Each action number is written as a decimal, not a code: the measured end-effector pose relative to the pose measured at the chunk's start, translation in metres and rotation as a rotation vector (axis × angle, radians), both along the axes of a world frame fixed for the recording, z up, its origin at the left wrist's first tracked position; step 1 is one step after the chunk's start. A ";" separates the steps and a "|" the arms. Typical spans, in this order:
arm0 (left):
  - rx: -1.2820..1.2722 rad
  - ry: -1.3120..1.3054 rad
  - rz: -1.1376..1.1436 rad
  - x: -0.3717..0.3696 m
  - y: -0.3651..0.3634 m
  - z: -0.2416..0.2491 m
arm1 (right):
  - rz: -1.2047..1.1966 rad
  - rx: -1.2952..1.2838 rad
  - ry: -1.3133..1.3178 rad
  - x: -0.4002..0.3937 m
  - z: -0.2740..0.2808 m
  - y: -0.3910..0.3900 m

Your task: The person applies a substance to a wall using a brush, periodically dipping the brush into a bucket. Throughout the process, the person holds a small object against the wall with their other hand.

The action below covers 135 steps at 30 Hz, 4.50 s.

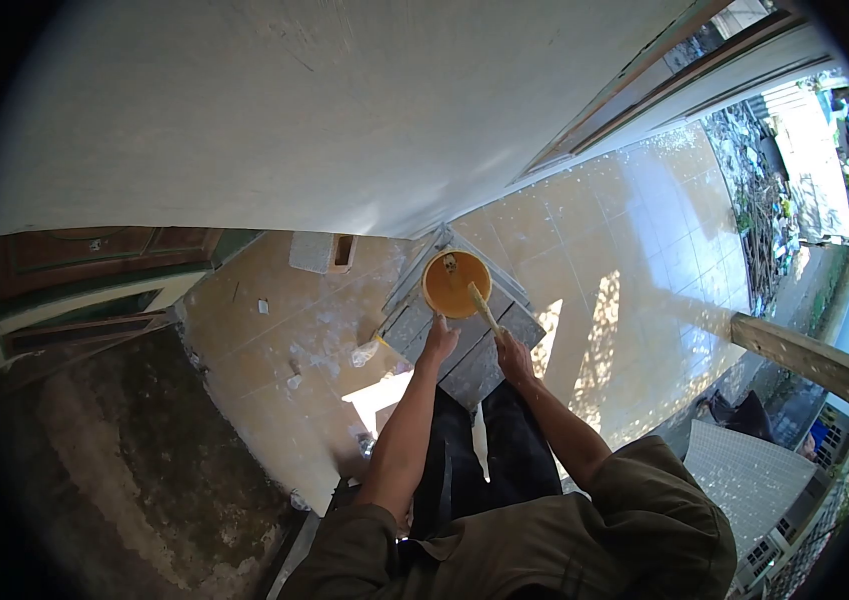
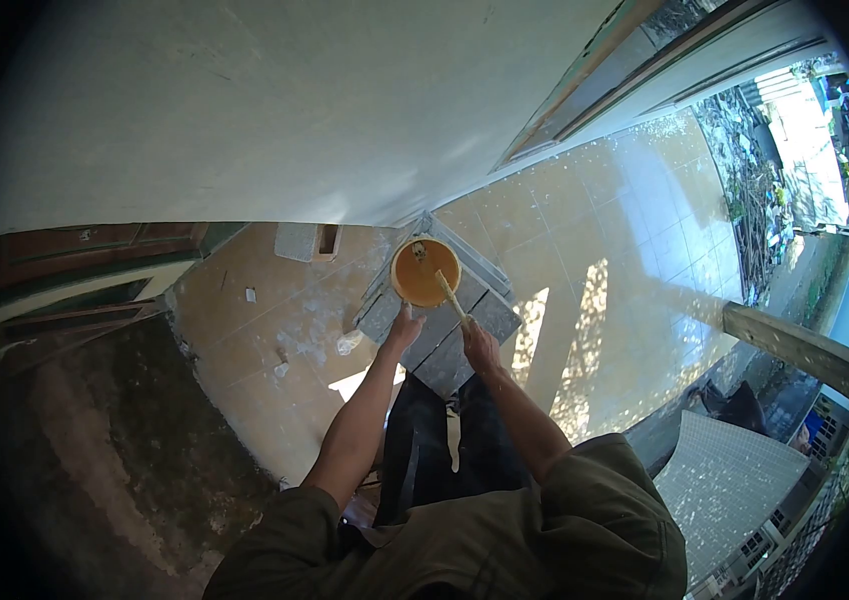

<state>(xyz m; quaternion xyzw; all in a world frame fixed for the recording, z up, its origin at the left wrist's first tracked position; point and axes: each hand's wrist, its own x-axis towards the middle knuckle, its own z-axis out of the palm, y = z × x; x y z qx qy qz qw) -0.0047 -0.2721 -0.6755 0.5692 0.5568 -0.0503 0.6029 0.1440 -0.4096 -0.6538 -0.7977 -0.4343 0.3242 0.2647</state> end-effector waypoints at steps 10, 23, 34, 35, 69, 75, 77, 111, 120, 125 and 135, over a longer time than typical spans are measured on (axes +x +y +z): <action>0.029 0.052 0.016 -0.001 -0.002 -0.007 | 0.045 -0.043 0.011 0.008 -0.002 -0.006; 0.000 0.099 0.048 0.006 0.004 0.009 | 0.026 -0.031 0.030 0.010 0.012 0.002; -0.034 0.133 0.017 0.003 0.002 0.011 | 0.047 -0.326 0.057 0.011 0.015 0.001; -0.032 0.133 0.013 0.001 0.000 0.010 | 0.044 -0.325 0.058 0.011 0.008 -0.003; 2.029 -0.791 -0.164 -0.026 0.277 0.679 | -0.082 0.538 0.076 0.066 0.345 0.088; 2.346 -0.617 -0.267 -0.021 0.292 0.671 | -0.046 1.014 -0.098 0.093 0.516 0.175; 2.417 -0.614 -0.233 -0.016 0.290 0.671 | -0.042 1.185 -0.125 0.097 0.584 0.199; 2.492 -0.684 -0.064 -0.005 0.292 0.665 | -0.115 1.195 -0.970 0.138 0.874 0.318; 2.429 -0.640 0.001 -0.003 0.284 0.667 | 0.035 0.955 -1.037 0.121 0.766 0.282; 2.426 -0.640 0.010 -0.002 0.284 0.669 | 0.095 0.726 -1.085 0.111 0.707 0.260; 2.397 -0.659 -0.053 -0.005 0.282 0.671 | 0.308 0.184 -0.951 0.108 0.777 0.252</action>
